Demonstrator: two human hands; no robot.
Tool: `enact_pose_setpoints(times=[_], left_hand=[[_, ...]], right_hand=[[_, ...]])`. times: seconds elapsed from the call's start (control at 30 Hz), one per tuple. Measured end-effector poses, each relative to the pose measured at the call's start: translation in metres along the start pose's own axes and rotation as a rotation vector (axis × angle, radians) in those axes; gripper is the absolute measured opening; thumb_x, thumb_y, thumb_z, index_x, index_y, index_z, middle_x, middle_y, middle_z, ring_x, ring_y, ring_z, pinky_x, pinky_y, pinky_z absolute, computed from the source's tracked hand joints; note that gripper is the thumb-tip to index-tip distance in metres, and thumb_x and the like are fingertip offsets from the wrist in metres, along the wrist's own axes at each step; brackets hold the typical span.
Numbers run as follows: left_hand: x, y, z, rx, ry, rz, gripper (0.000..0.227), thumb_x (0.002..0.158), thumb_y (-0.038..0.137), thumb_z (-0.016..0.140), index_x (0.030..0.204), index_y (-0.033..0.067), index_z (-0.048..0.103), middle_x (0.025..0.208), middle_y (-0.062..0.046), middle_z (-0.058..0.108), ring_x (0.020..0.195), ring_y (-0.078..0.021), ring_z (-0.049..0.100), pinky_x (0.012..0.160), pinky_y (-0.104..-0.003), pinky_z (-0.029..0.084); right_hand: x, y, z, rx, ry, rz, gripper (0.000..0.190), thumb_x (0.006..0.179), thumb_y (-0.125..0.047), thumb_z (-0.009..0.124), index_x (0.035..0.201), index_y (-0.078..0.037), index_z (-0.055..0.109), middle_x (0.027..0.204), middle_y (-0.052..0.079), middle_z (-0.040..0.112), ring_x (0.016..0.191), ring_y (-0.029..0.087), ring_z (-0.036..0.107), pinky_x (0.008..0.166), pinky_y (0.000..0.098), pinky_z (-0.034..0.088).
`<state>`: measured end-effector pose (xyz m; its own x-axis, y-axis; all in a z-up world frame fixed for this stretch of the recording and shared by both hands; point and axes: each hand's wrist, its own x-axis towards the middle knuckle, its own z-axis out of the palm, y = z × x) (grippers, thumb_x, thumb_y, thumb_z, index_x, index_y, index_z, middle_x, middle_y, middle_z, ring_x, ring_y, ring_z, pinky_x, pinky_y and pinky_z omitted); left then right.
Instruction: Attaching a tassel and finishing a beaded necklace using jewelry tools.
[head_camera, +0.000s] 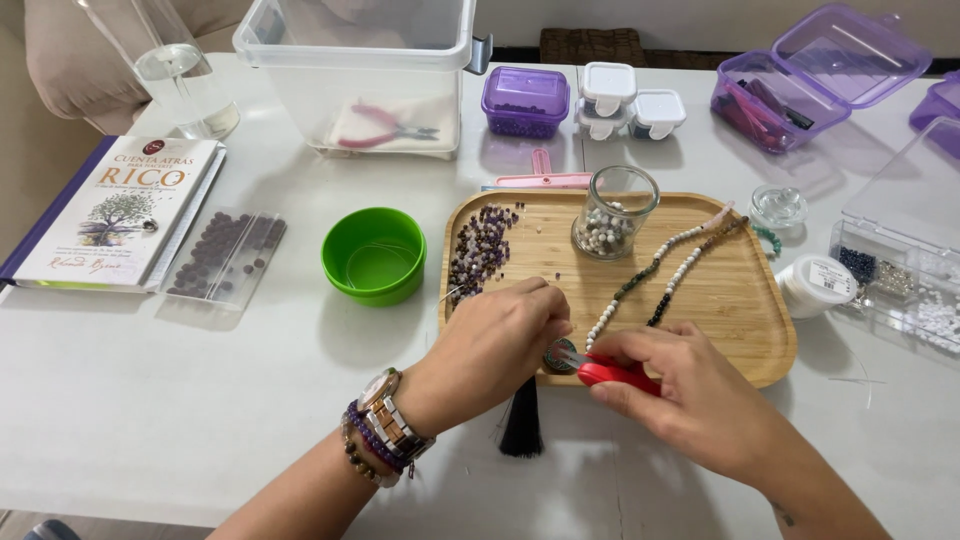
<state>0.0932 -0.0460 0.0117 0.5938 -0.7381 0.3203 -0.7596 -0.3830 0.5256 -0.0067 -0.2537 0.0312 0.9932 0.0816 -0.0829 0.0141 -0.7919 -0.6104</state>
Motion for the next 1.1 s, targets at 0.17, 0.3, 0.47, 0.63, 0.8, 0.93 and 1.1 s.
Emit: enact_pose_setpoints(times=[0.17,0.3,0.47,0.63,0.8,0.93,1.1], left_hand=[[-0.022,0.008,-0.035,-0.004,0.062,-0.044,0.014,0.102,0.02,0.057,0.091,0.0107,0.057,0.09,-0.004,0.064,0.072,-0.0299,0.063,0.06,-0.043,0.046],[-0.064,0.005,-0.045,0.173,-0.042,-0.11,0.022,0.103,0.025,0.059,0.084,0.014,0.057,0.081,-0.002,0.061,0.069,-0.0289,0.061,0.057,-0.046,0.045],[-0.071,-0.002,-0.034,0.304,-0.046,-0.126,0.029,0.1,0.031,0.067,0.077,0.0151,0.059,0.075,0.0,0.061,0.068,-0.0271,0.061,0.06,-0.045,0.048],[-0.022,-0.018,-0.021,0.271,0.053,0.151,0.036,0.083,-0.007,0.057,0.111,0.009,0.073,0.103,-0.009,0.068,0.088,-0.0288,0.06,0.073,-0.042,0.048],[0.004,-0.033,-0.004,0.202,-0.129,0.264,0.013,0.094,0.011,0.063,0.098,0.0148,0.075,0.1,-0.004,0.069,0.089,-0.0263,0.059,0.08,-0.04,0.048],[0.006,-0.041,-0.005,0.082,-0.162,0.266,0.014,0.083,0.004,0.061,0.081,0.0144,0.071,0.085,-0.003,0.065,0.074,-0.0249,0.057,0.076,-0.036,0.048],[0.003,-0.04,-0.008,0.064,-0.162,0.239,0.015,0.08,0.001,0.061,0.078,0.0152,0.066,0.085,-0.001,0.063,0.077,-0.0232,0.056,0.077,-0.034,0.048]], right_hand=[[-0.019,0.017,-0.02,0.046,0.017,0.225,0.037,0.076,-0.037,0.081,0.111,-0.024,0.086,0.089,-0.007,0.085,0.088,0.005,0.073,0.071,0.0233,0.062],[-0.038,0.041,-0.034,0.178,0.112,0.492,0.045,0.077,-0.023,0.082,0.122,-0.021,0.086,0.113,-0.007,0.09,0.104,0.005,0.079,0.094,0.0226,0.057],[-0.041,0.057,-0.03,0.285,0.164,0.595,0.043,0.079,-0.012,0.083,0.121,-0.009,0.089,0.104,0.002,0.086,0.088,0.019,0.058,0.085,0.0298,0.045],[-0.044,0.042,-0.029,0.141,0.135,0.542,0.047,0.074,-0.026,0.084,0.121,-0.019,0.086,0.11,-0.007,0.088,0.09,0.013,0.07,0.09,0.0259,0.053],[-0.058,0.062,-0.023,0.136,0.208,0.463,0.05,0.068,-0.024,0.088,0.118,-0.021,0.086,0.119,-0.007,0.087,0.114,0.008,0.072,0.104,0.0265,0.05],[-0.062,0.063,-0.023,0.184,0.23,0.572,0.051,0.069,-0.013,0.09,0.119,-0.019,0.087,0.115,-0.005,0.088,0.113,0.008,0.069,0.108,0.0262,0.047],[-0.062,0.08,-0.014,0.15,0.243,0.495,0.047,0.066,-0.016,0.092,0.113,-0.018,0.09,0.105,-0.005,0.091,0.1,0.01,0.07,0.1,0.0253,0.05]])
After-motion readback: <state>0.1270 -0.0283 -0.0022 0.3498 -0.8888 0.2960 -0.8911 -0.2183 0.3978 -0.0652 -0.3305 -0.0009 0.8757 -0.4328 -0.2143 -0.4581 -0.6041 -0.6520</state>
